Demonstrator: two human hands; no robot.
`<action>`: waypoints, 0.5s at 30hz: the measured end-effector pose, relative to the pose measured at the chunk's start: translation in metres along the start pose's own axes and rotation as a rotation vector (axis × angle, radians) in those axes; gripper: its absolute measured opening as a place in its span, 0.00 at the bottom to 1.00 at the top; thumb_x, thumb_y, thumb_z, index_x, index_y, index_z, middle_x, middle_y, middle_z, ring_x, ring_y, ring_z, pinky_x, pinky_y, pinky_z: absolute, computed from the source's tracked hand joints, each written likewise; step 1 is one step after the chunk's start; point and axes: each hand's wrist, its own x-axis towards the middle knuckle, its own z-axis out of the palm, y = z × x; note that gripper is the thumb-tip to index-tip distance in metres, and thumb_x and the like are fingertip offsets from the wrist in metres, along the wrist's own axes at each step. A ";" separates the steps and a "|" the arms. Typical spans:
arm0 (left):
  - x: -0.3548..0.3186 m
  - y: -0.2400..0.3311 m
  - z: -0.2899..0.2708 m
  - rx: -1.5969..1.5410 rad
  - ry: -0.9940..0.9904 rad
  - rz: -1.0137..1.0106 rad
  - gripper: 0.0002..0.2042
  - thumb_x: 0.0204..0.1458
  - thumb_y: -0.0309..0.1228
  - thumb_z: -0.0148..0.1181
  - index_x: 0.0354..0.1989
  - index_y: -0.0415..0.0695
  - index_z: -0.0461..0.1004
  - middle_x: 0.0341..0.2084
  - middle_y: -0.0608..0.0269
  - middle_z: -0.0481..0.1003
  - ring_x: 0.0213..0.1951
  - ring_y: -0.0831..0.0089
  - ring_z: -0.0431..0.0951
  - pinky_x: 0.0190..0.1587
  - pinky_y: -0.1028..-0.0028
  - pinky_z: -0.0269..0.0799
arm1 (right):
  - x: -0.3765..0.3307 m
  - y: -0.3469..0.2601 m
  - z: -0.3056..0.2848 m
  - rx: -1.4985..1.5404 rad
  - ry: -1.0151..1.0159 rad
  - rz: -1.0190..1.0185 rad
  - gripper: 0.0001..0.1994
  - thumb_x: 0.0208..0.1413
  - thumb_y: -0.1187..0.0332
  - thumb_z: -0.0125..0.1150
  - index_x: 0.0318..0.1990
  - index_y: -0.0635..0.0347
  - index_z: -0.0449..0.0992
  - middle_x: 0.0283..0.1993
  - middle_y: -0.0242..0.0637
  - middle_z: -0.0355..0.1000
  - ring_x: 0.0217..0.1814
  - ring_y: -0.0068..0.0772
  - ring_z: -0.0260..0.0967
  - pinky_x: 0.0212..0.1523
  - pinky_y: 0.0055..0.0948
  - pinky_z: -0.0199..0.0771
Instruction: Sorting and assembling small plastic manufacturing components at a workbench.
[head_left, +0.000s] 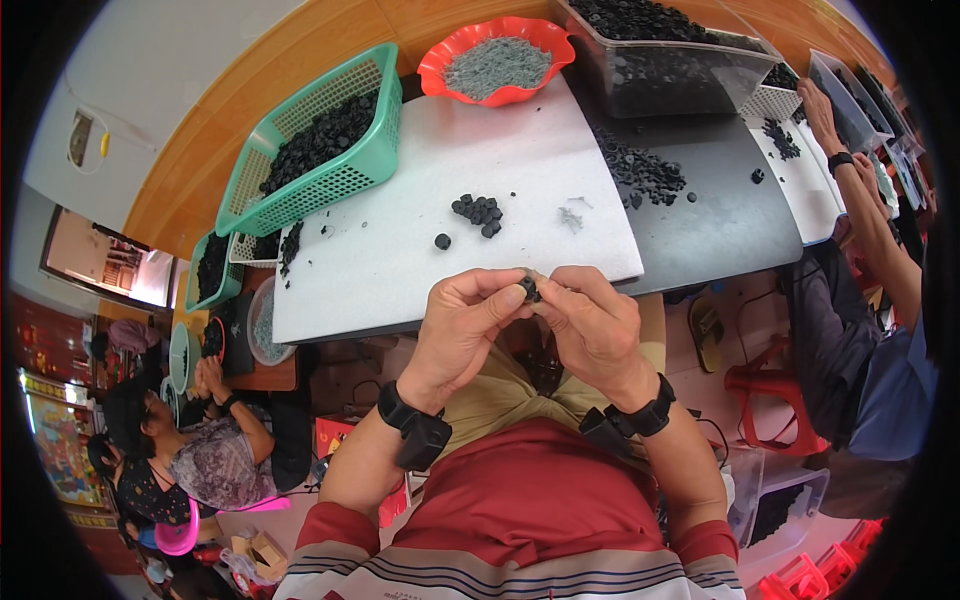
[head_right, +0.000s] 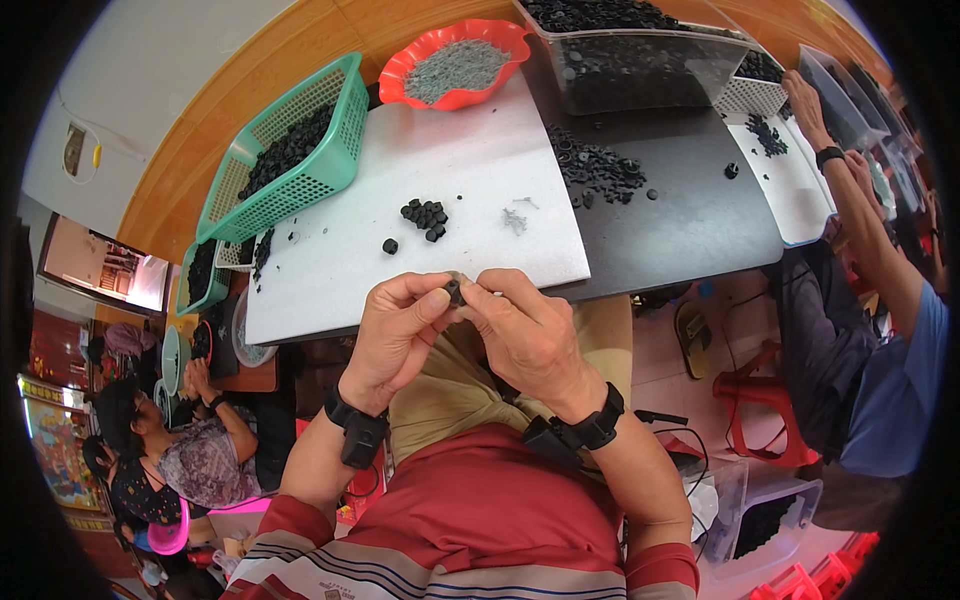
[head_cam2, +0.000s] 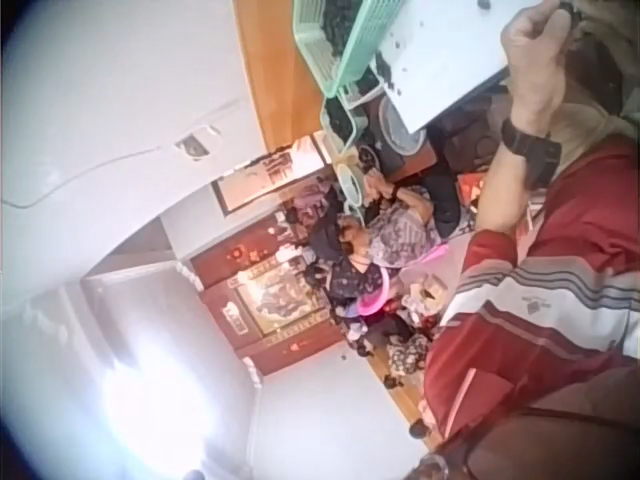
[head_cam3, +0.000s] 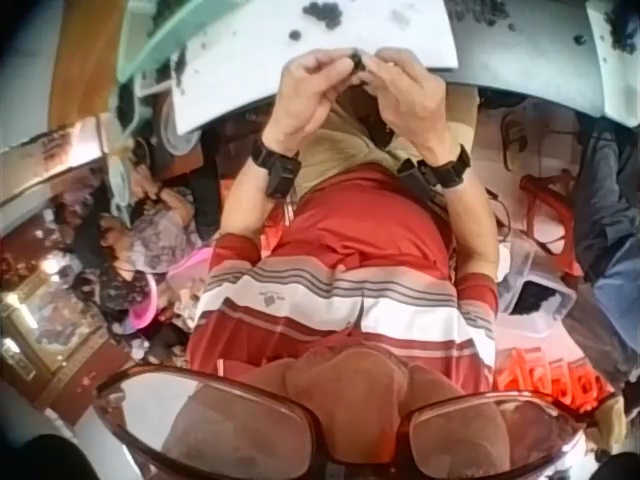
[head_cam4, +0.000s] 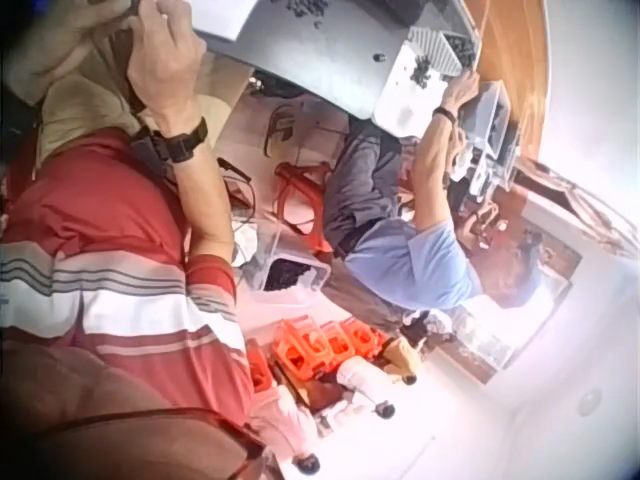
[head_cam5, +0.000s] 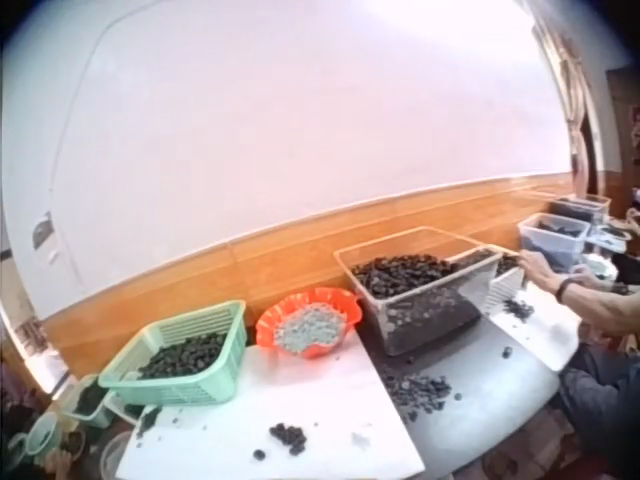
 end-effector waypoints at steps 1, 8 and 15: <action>0.000 0.000 0.001 0.002 0.003 -0.003 0.08 0.61 0.21 0.62 0.47 0.37 0.80 0.44 0.55 0.81 0.45 0.71 0.83 0.50 0.71 0.83 | 0.000 0.000 -0.001 -0.002 0.001 0.001 0.21 0.46 0.84 0.71 0.50 0.64 0.76 0.42 0.42 0.75 0.27 0.36 0.77 0.23 0.31 0.77; 0.000 -0.001 0.003 0.017 -0.010 -0.010 0.10 0.61 0.22 0.62 0.50 0.34 0.79 0.45 0.55 0.81 0.44 0.72 0.82 0.49 0.74 0.82 | 0.000 -0.001 -0.006 0.011 -0.022 0.042 0.18 0.48 0.82 0.70 0.48 0.65 0.77 0.41 0.42 0.75 0.28 0.38 0.77 0.24 0.31 0.78; -0.001 0.003 0.007 0.123 -0.021 0.021 0.10 0.61 0.21 0.62 0.49 0.34 0.79 0.44 0.54 0.81 0.44 0.71 0.82 0.49 0.72 0.82 | 0.005 -0.006 -0.013 0.103 -0.044 0.128 0.14 0.52 0.79 0.70 0.46 0.65 0.78 0.39 0.42 0.75 0.29 0.39 0.77 0.26 0.32 0.77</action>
